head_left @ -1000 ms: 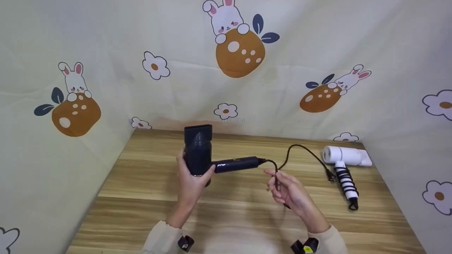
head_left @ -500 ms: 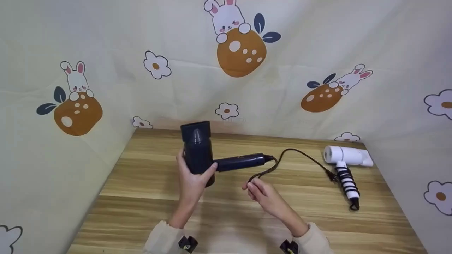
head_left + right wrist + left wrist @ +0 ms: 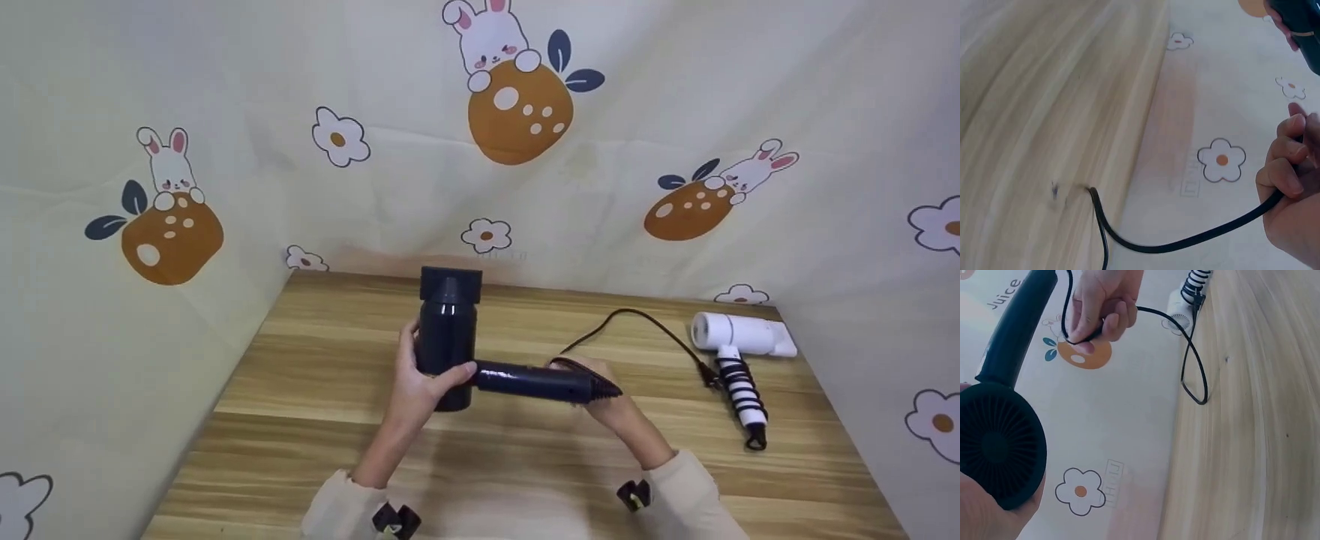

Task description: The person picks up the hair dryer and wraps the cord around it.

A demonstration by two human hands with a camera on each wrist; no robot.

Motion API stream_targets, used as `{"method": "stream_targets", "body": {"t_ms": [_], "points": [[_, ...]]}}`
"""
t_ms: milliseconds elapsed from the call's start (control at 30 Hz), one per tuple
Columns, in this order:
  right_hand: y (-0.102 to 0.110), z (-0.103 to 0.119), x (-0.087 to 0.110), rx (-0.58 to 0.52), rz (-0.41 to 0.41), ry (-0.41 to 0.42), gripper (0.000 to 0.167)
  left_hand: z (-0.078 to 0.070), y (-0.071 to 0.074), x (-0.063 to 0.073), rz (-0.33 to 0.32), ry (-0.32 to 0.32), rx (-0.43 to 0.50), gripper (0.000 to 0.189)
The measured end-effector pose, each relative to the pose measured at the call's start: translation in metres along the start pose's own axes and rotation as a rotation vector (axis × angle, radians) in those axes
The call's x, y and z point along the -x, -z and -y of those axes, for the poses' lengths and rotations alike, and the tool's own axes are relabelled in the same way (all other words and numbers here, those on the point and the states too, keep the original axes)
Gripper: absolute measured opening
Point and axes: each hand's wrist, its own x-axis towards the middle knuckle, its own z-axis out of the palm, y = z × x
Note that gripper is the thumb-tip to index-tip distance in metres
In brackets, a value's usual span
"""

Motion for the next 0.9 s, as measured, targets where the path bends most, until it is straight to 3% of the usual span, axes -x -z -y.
{"method": "stream_targets", "body": {"t_ms": [133,233,333,433,567,733,833,900], "points": [[0.01,-0.019,-0.004,-0.033,0.042,0.035,0.009,0.003,0.002,-0.001,0.069,0.036,-0.028,0.081],[0.021,-0.021,-0.007,-0.001,0.129,-0.023,0.01,0.006,0.002,-0.003,0.116,0.048,-0.056,0.083],[0.03,-0.015,-0.01,0.106,0.221,-0.03,0.015,0.008,0.001,-0.003,0.131,0.035,-0.087,0.084],[0.036,-0.006,-0.013,0.276,0.248,0.029,0.013,0.009,-0.001,-0.003,0.124,0.01,-0.144,0.083],[0.035,0.009,-0.014,0.543,0.222,0.121,0.008,0.011,-0.005,-0.002,0.091,-0.026,-0.247,0.083],[0.029,0.03,-0.012,0.771,0.147,0.136,0.01,0.012,-0.01,0.0,-0.004,-0.094,-0.384,0.085],[0.027,0.042,-0.009,0.815,0.082,0.09,0.014,0.013,-0.011,0.0,-0.072,-0.107,-0.438,0.087],[0.027,0.05,-0.008,0.748,0.073,0.007,0.013,0.015,-0.011,0.0,-0.111,-0.089,-0.427,0.088]]}}
